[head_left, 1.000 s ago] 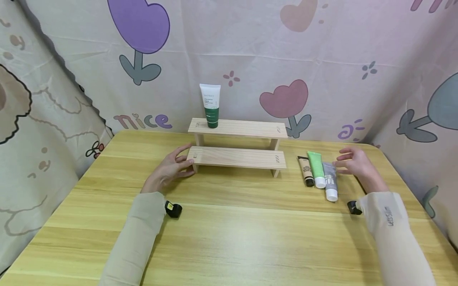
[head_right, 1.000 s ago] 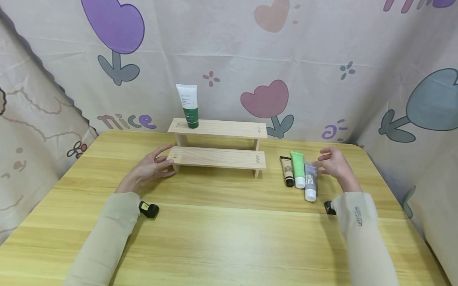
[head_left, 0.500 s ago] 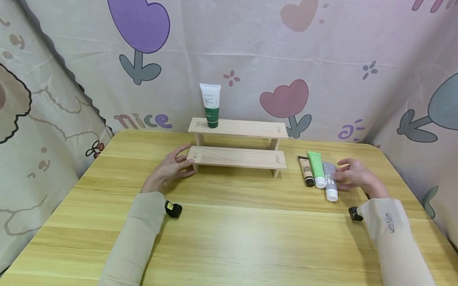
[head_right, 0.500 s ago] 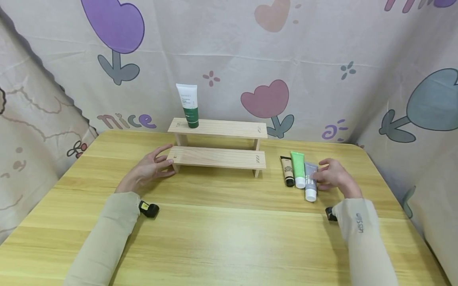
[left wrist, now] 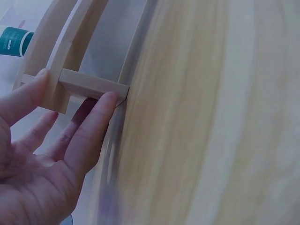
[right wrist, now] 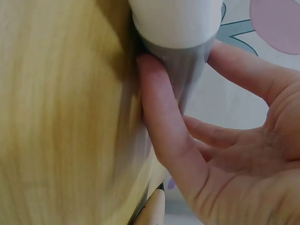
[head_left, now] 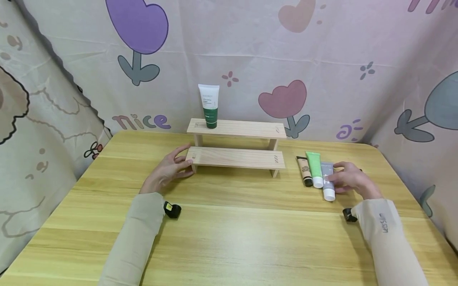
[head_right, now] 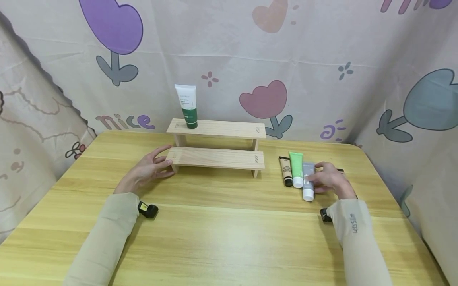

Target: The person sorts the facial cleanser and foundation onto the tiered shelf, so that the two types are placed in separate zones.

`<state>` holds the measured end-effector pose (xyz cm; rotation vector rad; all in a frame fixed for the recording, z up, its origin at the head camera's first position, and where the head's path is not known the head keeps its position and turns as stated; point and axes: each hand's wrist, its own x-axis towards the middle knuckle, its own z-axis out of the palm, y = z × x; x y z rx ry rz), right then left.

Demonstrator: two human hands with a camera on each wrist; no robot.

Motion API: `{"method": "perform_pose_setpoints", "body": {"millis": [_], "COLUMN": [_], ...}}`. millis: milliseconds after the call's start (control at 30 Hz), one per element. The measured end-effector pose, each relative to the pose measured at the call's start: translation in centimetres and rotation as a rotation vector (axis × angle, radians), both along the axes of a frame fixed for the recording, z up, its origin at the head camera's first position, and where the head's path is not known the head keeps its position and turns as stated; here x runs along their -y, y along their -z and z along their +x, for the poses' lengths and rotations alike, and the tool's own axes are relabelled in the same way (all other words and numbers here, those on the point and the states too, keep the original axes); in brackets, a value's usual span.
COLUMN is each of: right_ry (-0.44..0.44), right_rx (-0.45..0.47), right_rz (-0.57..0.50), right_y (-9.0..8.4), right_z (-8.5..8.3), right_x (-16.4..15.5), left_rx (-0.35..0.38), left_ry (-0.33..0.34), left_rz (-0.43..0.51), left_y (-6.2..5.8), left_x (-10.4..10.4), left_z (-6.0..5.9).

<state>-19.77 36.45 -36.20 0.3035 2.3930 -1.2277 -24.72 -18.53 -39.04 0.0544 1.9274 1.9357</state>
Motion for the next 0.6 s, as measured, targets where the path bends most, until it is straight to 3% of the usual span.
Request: {"method": "perform_pose_setpoints", "body": {"millis": [333, 600], "right_ry": [-0.012, 0.004], "right_rx": [-0.066, -0.138], "right_rz": [0.000, 0.015], "right_y": [-0.1, -2.0], "right_z": [0.1, -0.5], "right_x": [-0.7, -1.0], "left_rx": [0.003, 0.001], "left_ry": [0.002, 0.002], "left_rz": [0.004, 0.005], "left_y": [-0.1, -0.1], "left_x": [-0.1, 0.0], "left_z": [0.0, 0.1]}}
